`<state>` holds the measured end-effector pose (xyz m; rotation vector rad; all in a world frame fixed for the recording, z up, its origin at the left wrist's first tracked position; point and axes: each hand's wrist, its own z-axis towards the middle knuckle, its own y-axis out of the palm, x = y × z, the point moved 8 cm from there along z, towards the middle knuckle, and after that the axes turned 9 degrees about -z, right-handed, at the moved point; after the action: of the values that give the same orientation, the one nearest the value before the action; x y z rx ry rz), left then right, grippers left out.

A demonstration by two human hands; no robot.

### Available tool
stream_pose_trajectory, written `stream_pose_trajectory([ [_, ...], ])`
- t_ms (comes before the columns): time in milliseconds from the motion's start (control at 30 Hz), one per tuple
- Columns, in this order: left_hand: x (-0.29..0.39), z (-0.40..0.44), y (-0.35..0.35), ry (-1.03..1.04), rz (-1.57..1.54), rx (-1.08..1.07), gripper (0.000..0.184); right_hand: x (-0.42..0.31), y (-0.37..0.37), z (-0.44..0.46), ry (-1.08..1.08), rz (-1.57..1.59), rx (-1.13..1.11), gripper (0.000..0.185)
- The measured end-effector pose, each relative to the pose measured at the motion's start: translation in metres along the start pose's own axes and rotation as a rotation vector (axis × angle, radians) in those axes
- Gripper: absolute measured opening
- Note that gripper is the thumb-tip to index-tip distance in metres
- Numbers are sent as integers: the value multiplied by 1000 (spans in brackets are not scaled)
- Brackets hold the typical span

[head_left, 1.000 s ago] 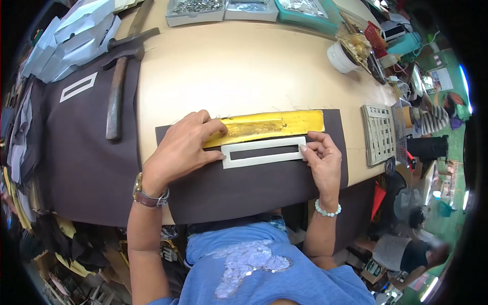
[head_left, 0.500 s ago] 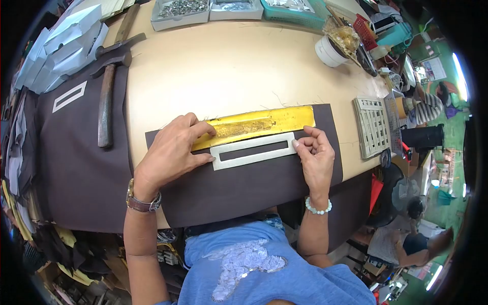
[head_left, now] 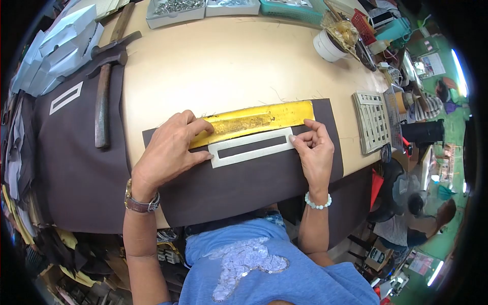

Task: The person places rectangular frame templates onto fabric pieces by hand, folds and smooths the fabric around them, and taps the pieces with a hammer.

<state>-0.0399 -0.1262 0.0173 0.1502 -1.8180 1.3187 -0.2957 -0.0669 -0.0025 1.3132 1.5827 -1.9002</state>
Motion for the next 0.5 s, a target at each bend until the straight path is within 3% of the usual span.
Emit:
stream_pose_trajectory([
  [100, 1, 0, 0, -13, 2, -3, 37, 1, 1, 0, -14, -18, 16, 30],
  [233, 5, -3, 0, -13, 3, 21, 35, -21, 8, -10, -361, -395, 45, 9],
  [333, 19, -12, 2, 84, 105, 109, 31, -40, 14, -21, -558, -746, 138, 6],
  [433, 33, -29, 21, 196, 162, 143, 22, -32, 5, -16, -517, -532, 48, 9],
  [500, 37, -42, 31, 238, 261, 204, 25, -45, 5, -23, -610, -558, 133, 12],
])
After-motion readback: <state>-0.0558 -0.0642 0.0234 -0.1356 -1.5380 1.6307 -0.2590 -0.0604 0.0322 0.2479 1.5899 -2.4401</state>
